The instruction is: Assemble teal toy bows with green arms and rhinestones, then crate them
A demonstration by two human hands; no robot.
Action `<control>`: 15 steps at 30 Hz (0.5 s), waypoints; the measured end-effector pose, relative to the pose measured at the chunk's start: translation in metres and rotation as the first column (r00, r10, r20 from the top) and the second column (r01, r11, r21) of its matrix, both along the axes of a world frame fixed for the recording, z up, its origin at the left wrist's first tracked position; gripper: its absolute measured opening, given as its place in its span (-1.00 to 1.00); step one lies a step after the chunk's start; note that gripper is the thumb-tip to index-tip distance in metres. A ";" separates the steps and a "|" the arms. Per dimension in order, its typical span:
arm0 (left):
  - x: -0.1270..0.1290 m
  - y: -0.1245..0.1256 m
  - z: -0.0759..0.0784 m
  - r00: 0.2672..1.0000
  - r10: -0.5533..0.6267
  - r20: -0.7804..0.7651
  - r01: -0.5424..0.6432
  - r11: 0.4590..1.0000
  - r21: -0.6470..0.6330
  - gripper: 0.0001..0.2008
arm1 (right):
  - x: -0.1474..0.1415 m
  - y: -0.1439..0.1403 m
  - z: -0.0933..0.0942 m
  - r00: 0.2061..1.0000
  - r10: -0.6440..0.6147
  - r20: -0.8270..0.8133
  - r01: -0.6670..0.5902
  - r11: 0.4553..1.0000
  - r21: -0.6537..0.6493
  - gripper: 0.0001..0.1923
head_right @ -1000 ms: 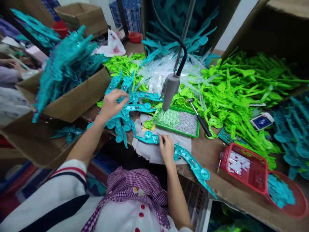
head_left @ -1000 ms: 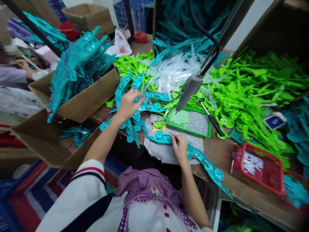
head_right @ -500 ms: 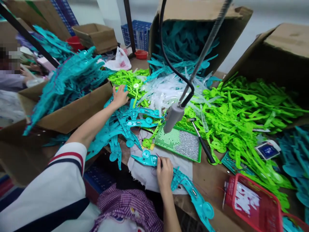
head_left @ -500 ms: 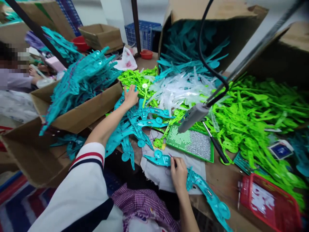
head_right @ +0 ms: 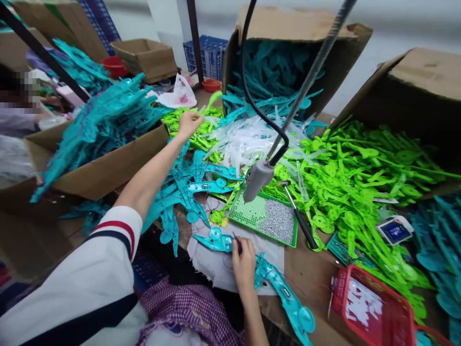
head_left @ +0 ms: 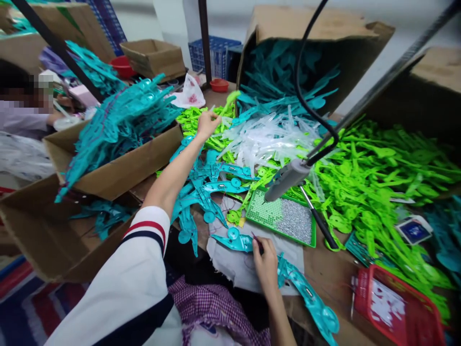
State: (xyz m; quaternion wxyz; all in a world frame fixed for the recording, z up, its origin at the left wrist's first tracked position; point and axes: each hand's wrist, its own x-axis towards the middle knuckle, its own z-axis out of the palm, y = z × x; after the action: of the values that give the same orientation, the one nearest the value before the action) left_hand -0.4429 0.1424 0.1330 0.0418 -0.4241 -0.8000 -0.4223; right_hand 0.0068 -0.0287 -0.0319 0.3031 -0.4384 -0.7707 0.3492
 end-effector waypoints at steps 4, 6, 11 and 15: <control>0.045 -0.058 0.019 0.952 -0.215 0.218 0.182 0.969 0.165 -0.70 | -0.004 -0.001 0.033 0.994 -0.082 -0.066 0.089 0.991 0.098 -0.53; 0.079 -0.098 0.014 0.902 -0.295 0.316 0.264 0.955 0.138 -0.70 | -0.013 0.000 0.061 0.988 -0.068 -0.141 0.085 0.990 0.116 -0.60; 0.138 -0.169 -0.010 0.806 -0.377 0.456 0.357 0.924 0.134 -0.64 | -0.056 0.018 0.125 0.928 -0.032 -0.370 0.054 0.997 0.048 -0.69; 0.149 -0.189 -0.020 0.768 -0.388 0.510 0.395 0.913 0.100 -0.61 | -0.090 0.039 0.137 0.877 -0.051 -0.477 0.046 0.999 -0.022 -0.65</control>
State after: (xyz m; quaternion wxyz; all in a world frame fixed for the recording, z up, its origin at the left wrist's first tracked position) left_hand -0.2940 -0.0463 0.1135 -0.2670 -0.4516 -0.6779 -0.5150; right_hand -0.0831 0.0105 0.1052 0.4900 -0.3597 -0.6592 0.4427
